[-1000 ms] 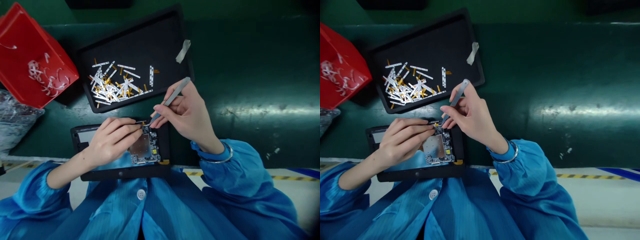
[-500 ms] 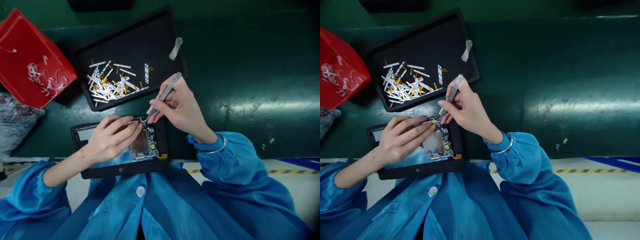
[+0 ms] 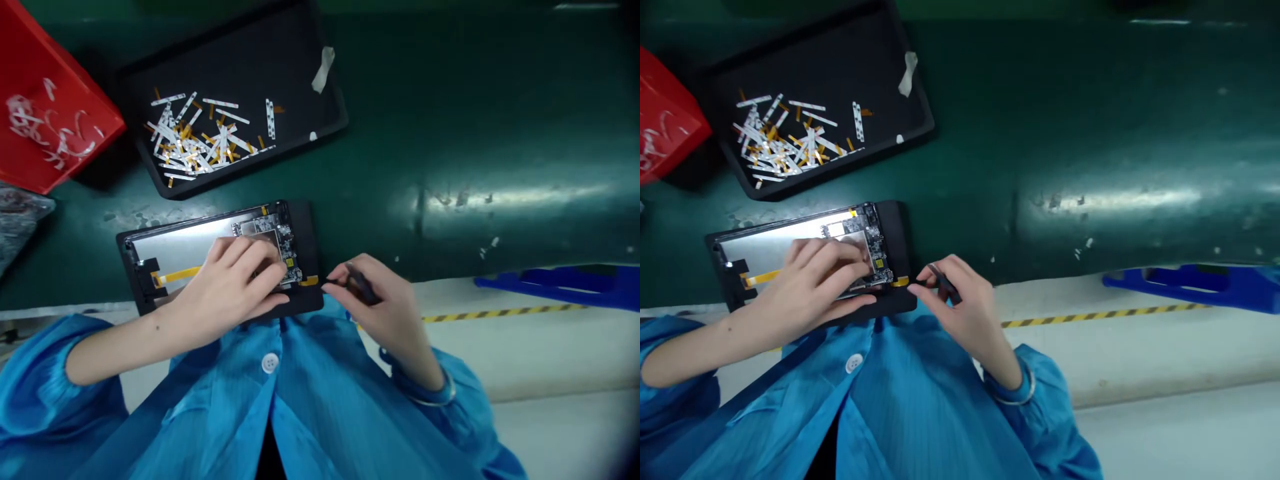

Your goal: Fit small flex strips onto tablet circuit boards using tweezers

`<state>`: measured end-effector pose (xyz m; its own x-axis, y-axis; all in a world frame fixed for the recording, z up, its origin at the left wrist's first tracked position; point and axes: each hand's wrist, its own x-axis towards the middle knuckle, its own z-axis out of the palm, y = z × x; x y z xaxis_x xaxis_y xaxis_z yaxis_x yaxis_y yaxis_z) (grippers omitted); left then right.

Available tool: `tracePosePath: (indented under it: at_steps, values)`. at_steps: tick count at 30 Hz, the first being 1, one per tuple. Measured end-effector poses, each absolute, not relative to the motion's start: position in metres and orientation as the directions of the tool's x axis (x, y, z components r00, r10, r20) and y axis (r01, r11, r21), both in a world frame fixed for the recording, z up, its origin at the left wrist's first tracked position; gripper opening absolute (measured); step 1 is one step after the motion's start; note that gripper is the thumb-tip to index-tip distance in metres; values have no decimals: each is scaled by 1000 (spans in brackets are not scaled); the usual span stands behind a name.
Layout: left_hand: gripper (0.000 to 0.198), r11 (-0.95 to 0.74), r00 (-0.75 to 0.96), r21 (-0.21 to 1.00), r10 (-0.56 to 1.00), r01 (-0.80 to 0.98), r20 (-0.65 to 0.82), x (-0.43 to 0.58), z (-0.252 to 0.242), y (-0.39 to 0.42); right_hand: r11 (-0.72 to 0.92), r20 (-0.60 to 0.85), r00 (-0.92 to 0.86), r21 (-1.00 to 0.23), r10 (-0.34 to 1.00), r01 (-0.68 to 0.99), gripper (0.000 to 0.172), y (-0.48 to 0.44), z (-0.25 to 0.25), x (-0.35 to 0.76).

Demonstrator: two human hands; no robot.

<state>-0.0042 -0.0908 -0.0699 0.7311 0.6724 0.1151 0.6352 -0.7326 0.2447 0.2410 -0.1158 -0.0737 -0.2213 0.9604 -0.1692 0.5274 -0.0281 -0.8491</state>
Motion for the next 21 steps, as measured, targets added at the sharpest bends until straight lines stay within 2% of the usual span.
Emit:
tracePosePath:
  at_steps: [3,6,9,13,17,21]
  values:
    - [24,-709,744,370,665,600,66,4,-76,-86,-81,-151,-107,-870,983,487,12,-137,-92,228]
    - [18,-658,746,484,666,577,17,5,-78,-78,-46,-76,-46,-886,996,462,15,-145,-100,215]
    - [13,-614,745,569,667,547,4,5,-79,-75,3,-20,-46,-892,999,452,17,-145,-100,210]
    - [13,-577,733,633,680,516,23,4,-82,-76,124,98,-78,-870,992,477,8,-143,-99,209]
    - [15,-569,737,658,675,494,31,2,-83,-74,321,274,-168,-778,947,539,12,-145,-107,210]
    - [14,-504,735,747,678,434,31,-4,-79,-70,585,467,-361,-553,807,593,24,-145,-119,216]
